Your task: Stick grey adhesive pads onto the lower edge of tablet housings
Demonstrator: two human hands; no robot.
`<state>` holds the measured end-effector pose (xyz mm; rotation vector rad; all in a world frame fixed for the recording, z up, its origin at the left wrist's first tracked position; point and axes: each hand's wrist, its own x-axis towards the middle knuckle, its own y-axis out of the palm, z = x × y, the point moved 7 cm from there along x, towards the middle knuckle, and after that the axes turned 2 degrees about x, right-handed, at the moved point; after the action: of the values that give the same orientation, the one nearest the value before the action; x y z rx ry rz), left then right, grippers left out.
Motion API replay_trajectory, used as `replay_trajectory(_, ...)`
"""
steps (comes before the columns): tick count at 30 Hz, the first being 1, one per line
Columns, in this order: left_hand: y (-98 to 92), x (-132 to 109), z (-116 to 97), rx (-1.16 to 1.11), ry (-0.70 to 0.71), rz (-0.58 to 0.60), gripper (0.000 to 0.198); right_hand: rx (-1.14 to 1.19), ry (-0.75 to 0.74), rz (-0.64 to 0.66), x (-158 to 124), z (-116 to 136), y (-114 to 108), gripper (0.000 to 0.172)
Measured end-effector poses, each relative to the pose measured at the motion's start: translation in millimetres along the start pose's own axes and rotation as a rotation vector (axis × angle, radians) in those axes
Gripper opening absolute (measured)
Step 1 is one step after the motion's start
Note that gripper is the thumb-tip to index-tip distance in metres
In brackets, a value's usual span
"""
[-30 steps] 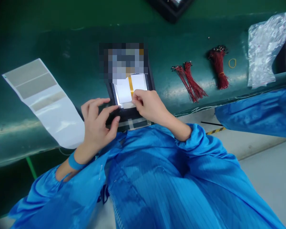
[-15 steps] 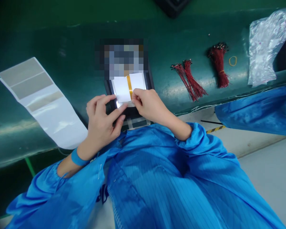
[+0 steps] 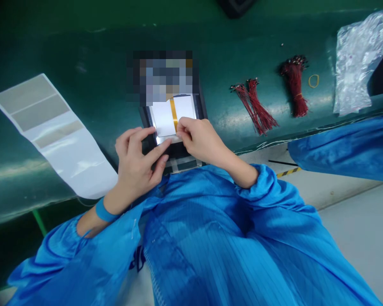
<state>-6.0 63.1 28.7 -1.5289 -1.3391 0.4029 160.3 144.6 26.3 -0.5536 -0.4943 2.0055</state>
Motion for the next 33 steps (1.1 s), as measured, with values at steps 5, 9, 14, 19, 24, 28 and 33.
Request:
replay_trajectory(5, 3.7, 2.2, 0.4, 0.025, -0.005, 0.024, 0.040, -0.076, 0.025, 0.002, -0.2, 1.4, 1.2, 0.013)
replay_trajectory(9, 5.4, 1.9, 0.6, 0.033, -0.007, 0.037, 0.041, -0.101, 0.026, 0.006, 0.1, 1.7, 2.2, 0.013)
replay_trajectory(14, 8.0, 0.9, 4.1, 0.022, -0.041, 0.070, 0.042, -0.126, 0.030, -0.001, 0.9, 2.5, 2.0, 0.014)
replay_trajectory(19, 9.4, 1.8, 5.2, 0.037, -0.031, 0.072, 0.041, -0.175, 0.045, -0.002, 0.6, 3.7, 3.6, 0.014)
replay_trajectory(24, 9.8, 2.4, 2.3, 0.051, -0.022, 0.058, 0.043, -0.381, 0.086, 0.025, -0.2, 8.9, 10.9, 0.010)
replay_trajectory(28, 7.7, -2.1, 4.6, 0.076, -0.080, 0.072, 0.043, -0.615, 0.167, 0.008, -3.6, 3.1, -3.6, 0.010)
replay_trajectory(33, 8.3, -1.5, 1.9, 0.086, -0.097, 0.070, 0.044, -0.608, -0.027, -0.094, -18.4, -6.6, -16.0, 0.017)
